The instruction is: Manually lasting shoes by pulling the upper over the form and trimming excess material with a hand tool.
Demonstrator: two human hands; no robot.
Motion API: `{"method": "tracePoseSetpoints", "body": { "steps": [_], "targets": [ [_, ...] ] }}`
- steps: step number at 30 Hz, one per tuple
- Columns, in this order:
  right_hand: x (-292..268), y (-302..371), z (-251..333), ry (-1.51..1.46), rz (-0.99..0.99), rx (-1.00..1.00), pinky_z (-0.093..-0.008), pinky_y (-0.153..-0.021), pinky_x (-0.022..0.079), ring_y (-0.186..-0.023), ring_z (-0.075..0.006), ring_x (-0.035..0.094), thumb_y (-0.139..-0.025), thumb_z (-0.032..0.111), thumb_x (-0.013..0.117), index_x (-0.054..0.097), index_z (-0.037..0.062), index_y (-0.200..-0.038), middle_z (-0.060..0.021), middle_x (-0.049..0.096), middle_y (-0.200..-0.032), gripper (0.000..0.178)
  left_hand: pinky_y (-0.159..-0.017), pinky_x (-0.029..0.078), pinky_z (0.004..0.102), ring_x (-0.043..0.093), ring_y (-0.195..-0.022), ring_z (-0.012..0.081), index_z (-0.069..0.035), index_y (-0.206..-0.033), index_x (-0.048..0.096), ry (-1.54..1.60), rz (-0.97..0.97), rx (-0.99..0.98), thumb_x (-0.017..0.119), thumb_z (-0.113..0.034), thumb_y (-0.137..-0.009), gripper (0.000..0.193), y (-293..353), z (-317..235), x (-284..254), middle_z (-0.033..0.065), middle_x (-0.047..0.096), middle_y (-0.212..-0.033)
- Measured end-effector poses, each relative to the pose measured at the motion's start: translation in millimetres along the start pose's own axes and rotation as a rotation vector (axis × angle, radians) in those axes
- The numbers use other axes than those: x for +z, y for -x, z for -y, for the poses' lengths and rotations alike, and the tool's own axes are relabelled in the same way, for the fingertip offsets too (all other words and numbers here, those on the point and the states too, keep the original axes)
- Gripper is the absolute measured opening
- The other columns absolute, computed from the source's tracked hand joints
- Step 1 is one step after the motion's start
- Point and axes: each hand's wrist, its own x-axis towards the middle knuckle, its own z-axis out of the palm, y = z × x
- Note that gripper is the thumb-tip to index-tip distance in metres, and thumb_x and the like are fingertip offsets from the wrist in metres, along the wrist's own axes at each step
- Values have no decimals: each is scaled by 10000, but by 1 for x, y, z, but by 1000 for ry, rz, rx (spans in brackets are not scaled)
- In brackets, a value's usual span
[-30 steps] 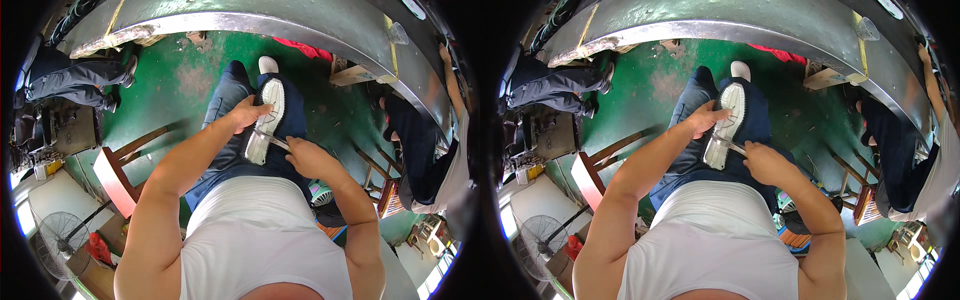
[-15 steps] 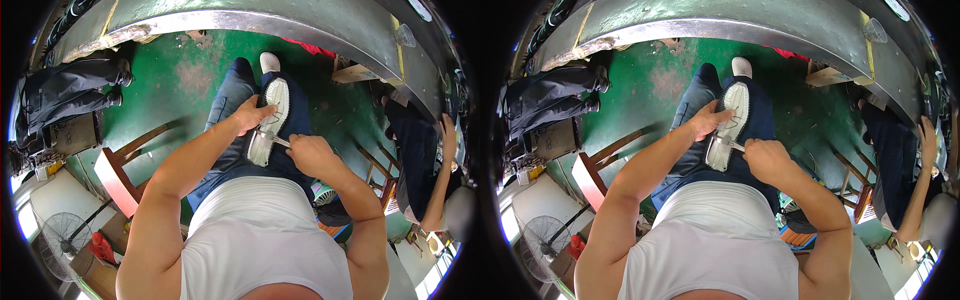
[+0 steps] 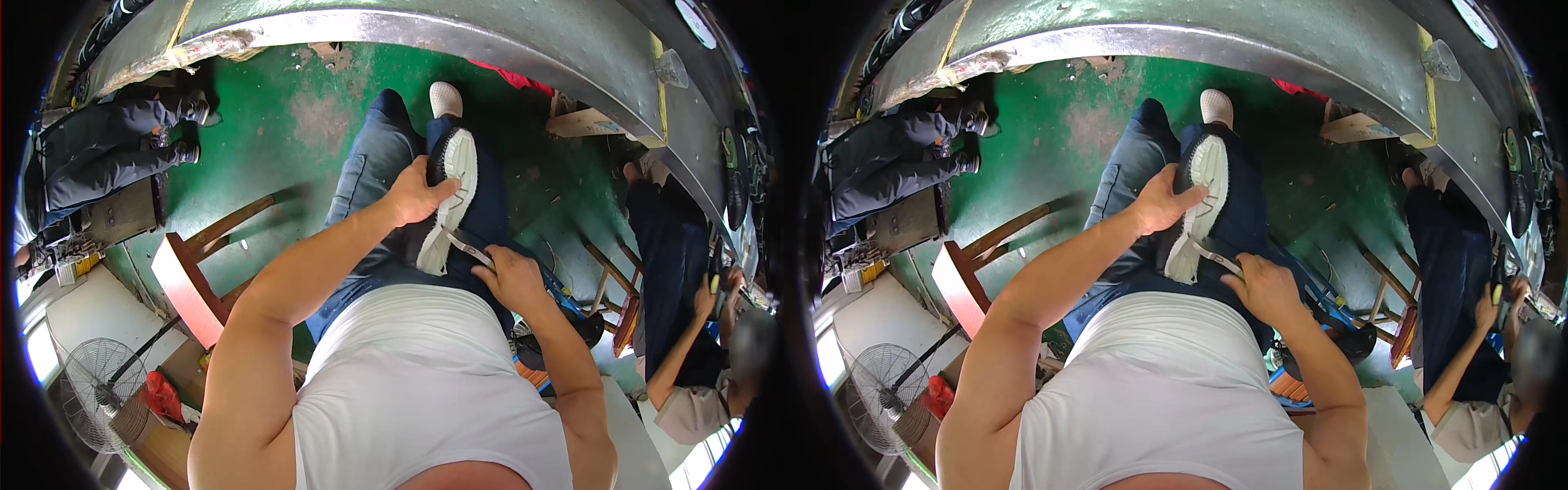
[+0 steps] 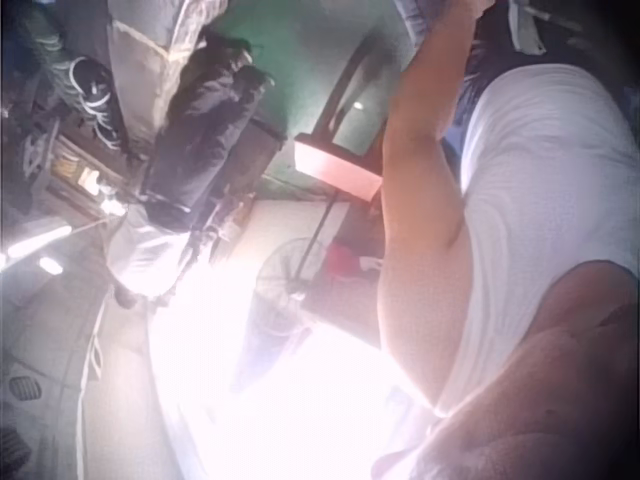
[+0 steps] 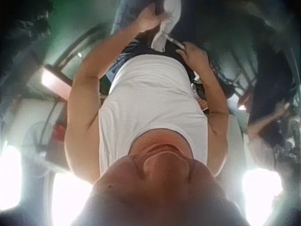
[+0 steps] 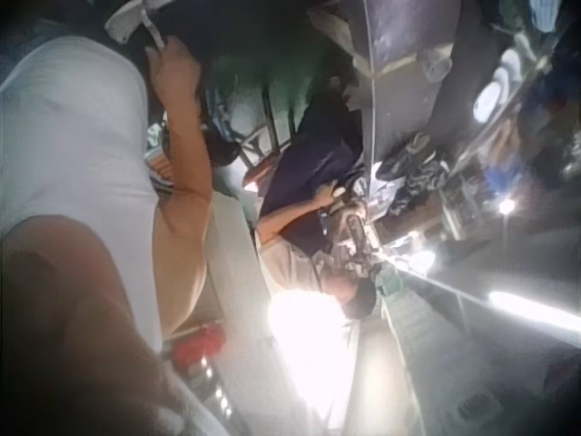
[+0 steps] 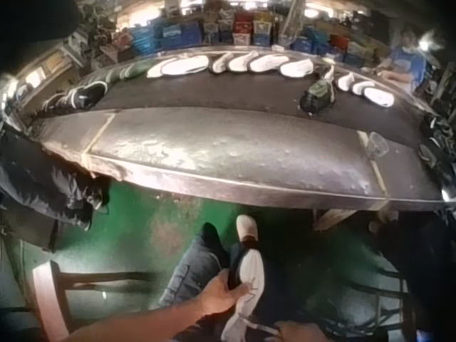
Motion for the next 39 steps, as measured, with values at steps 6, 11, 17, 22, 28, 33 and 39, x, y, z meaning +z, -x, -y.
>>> {"method": "tracePoseSetpoints", "body": {
  "steps": [6,11,17,22,28,33,39],
  "targets": [
    [-10,-9,4,-44,294,221,-515,-677,521,-764,-440,659,-984,406,564,628,4,-948,-246,674,-801,409,-1185,249,355,278,-1465,298,0,-1576,44,-287,-45,322,626,-231,-963,876,52,30,14,244,256,-1577],
    [-56,-32,8,-256,482,324,-507,-701,506,-771,-460,643,-1002,379,533,628,-14,-908,-259,662,-794,415,-1188,218,315,256,-1453,206,-117,-1601,-48,81,-33,142,623,-94,-961,928,41,50,24,154,230,-1605],
    [-8,-49,7,-171,50,50,-537,-713,477,-784,-482,620,-1040,347,450,555,-46,-914,-304,629,-813,426,-1191,203,310,241,-1462,218,-104,-1595,-68,-144,-133,166,605,-47,-947,936,43,48,30,173,218,-1607],
    [-14,-52,9,-154,170,94,-543,-726,477,-790,-480,620,-1039,354,446,551,-42,-894,-296,634,-815,434,-1194,148,299,129,-1500,210,-111,-1565,-195,72,270,82,612,-45,-943,1021,74,56,-4,194,39,-1649],
    [1,-36,15,-49,177,-47,-526,-734,489,-792,-476,627,-1038,369,448,579,-38,-921,-255,658,-814,444,-1174,223,292,253,-1452,209,-74,-1572,-155,-176,49,171,635,-43,-934,1015,64,58,9,192,164,-1628],
    [8,-20,-19,-636,97,287,-383,-654,527,-669,-256,678,-1053,379,413,593,-33,-905,-153,670,-759,474,-1103,392,350,481,-1323,231,2,-1580,110,628,158,59,661,-99,-936,854,82,17,-24,182,416,-1511],
    [-3,-2,-10,-240,85,243,-421,-655,534,-710,-315,690,-990,408,534,641,30,-896,-164,681,-798,404,-1143,368,471,481,-1354,303,-3,-1553,210,1030,448,381,551,-436,-998,782,129,-93,-31,167,430,-1510]
  ]
}}
